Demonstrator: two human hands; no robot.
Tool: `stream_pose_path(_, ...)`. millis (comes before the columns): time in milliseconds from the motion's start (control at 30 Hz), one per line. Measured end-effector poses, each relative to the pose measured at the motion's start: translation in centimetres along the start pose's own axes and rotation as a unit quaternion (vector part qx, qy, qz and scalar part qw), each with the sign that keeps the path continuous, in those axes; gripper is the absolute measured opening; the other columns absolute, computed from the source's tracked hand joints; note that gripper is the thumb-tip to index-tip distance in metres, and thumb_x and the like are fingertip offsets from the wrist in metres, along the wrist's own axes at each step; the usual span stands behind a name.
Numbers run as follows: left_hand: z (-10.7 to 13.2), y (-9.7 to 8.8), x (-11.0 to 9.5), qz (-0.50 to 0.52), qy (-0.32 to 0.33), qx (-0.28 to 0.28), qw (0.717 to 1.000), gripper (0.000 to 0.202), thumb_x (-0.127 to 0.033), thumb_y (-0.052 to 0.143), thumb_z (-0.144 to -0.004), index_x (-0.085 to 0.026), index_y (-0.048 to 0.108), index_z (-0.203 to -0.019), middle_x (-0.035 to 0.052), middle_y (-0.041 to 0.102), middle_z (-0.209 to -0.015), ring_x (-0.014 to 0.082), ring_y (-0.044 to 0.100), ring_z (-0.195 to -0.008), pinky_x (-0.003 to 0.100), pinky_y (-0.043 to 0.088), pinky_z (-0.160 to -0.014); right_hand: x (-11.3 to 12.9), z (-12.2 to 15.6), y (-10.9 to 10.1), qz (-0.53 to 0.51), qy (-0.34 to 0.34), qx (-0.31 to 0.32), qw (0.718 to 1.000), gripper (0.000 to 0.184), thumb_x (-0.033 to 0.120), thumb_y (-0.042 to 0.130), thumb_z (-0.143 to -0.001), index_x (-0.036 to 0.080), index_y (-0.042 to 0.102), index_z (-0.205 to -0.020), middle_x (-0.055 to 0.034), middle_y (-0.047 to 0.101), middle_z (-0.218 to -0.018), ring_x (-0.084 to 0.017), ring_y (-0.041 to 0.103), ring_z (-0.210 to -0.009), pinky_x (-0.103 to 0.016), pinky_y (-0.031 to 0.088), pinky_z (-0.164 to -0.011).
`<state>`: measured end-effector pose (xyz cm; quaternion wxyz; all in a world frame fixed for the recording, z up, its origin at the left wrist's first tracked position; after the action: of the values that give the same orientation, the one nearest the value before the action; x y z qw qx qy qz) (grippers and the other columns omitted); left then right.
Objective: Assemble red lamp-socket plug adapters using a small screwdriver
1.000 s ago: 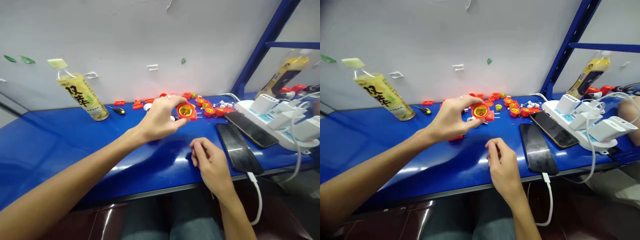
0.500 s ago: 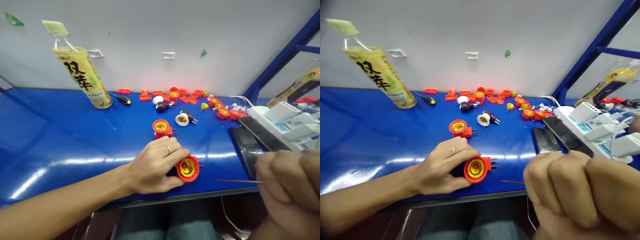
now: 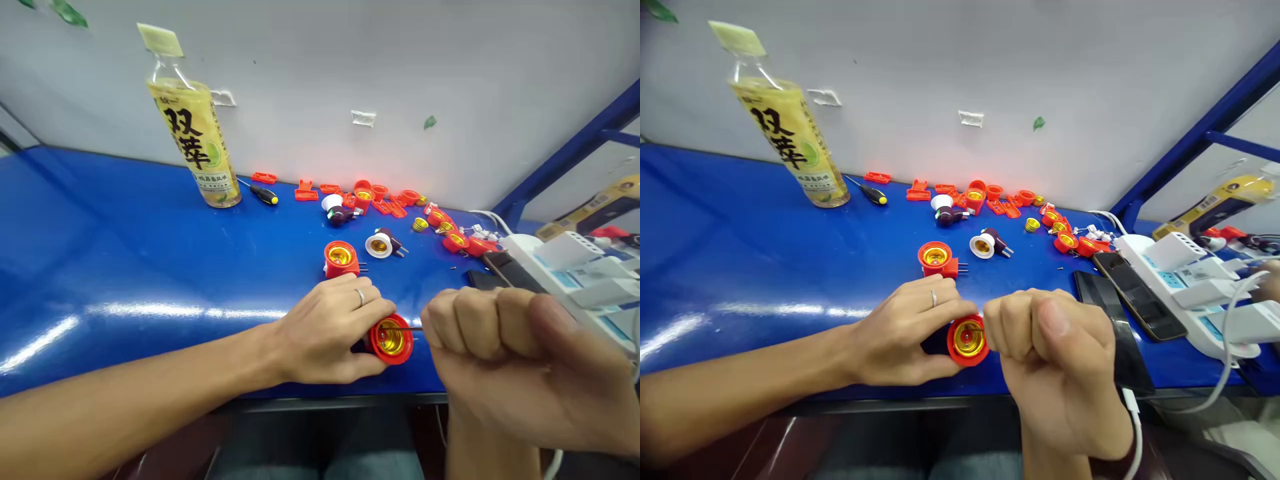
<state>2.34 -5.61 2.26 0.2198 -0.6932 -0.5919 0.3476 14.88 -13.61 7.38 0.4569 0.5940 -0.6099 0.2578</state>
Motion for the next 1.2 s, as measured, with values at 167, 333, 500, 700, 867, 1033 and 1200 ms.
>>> stream_pose_path(167,-0.06,0.03,0.03,-0.002,-0.004,0.009,1.0,0.015,-0.025,0.063,-0.086,-0.014,0.06,-0.096,0.0037,0.064,-0.078,0.0168,0.056,-0.07,0.031,0.046,-0.067,0.22,0.24,0.0,-0.032,0.008,0.021,0.999,0.05,0.028,0.051,-0.095,0.019,0.022,-0.055,0.0058,0.013,-0.049,-0.009,0.017,-0.044,-0.03,0.022,-0.044)
stream_pose_path(333,-0.16,-0.09,-0.1,-0.004,-0.007,0.008,1.0,0.015,-0.024,0.064,-0.085,-0.014,0.06,-0.096,0.0034,0.063,-0.078,0.0169,0.056,-0.07,0.031,0.046,-0.067,0.34,0.05,0.06,-0.043,-0.004,0.027,0.999,0.05,0.029,0.051,-0.095,0.019,0.023,-0.056,0.0058,0.015,-0.049,-0.009,0.018,-0.044,-0.03,0.024,-0.044)
stream_pose_path(500,-0.13,-0.04,-0.11,-0.002,-0.015,0.017,1.0,0.013,-0.025,0.063,-0.086,-0.015,0.059,-0.095,0.0037,0.063,-0.079,0.018,0.058,-0.072,0.032,0.047,-0.069,-0.16,0.03,-0.1,-0.06,0.002,0.032,0.998,0.05,0.028,0.053,-0.095,0.02,0.023,-0.056,0.0063,0.016,-0.05,-0.008,0.018,-0.045,-0.03,0.022,-0.045)
stream_pose_path(700,-0.08,0.14,0.11,0.009,-0.017,0.018,1.0,0.017,-0.026,0.066,-0.085,-0.014,0.06,-0.096,0.0036,0.063,-0.079,0.0182,0.057,-0.071,0.032,0.047,-0.069,-0.24,-0.03,-0.07,-0.051,0.007,0.043,0.998,0.05,0.029,0.053,-0.095,0.02,0.022,-0.056,0.0064,0.014,-0.05,-0.008,0.017,-0.044,-0.029,0.023,-0.044)
stream_pose_path(867,-0.14,0.15,0.07,-0.001,-0.017,0.026,1.0,0.015,-0.027,0.066,-0.086,-0.015,0.059,-0.091,0.0035,0.062,-0.078,0.0184,0.056,-0.071,0.032,0.046,-0.067,-0.04,-0.06,0.33,-0.03,0.014,0.038,0.999,0.049,0.028,0.052,-0.095,0.02,0.025,-0.056,0.0061,0.015,-0.05,-0.009,0.017,-0.044,-0.029,0.023,-0.044)
stream_pose_path(1033,-0.11,0.11,0.02,-0.008,-0.025,0.024,0.999,0.014,-0.028,0.065,-0.086,-0.016,0.059,-0.09,0.0032,0.062,-0.077,0.0182,0.057,-0.071,0.032,0.046,-0.068,-0.26,-0.14,0.4,-0.033,0.012,0.044,0.998,0.046,0.026,0.049,-0.095,0.02,0.025,-0.056,0.0058,0.016,-0.05,-0.009,0.018,-0.044,-0.029,0.022,-0.043)
stream_pose_path(1200,-0.14,-0.01,-0.06,-0.009,-0.012,0.013,1.0,0.014,-0.025,0.066,-0.085,-0.014,0.061,-0.091,0.0041,0.063,-0.078,0.018,0.056,-0.071,0.032,0.046,-0.069,-0.05,0.12,0.19,-0.012,0.021,0.011,1.0,0.045,0.026,0.049,-0.095,0.02,0.027,-0.056,0.0055,0.014,-0.05,-0.009,0.019,-0.044,-0.029,0.025,-0.042)
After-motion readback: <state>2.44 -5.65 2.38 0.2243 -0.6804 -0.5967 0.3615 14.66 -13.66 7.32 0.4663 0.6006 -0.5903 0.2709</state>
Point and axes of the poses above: each hand's wrist, its own z-axis away from the middle knuckle, its own y-axis out of the palm, x = y × z, the point moved 3 cm from there along -z, towards the middle knuckle
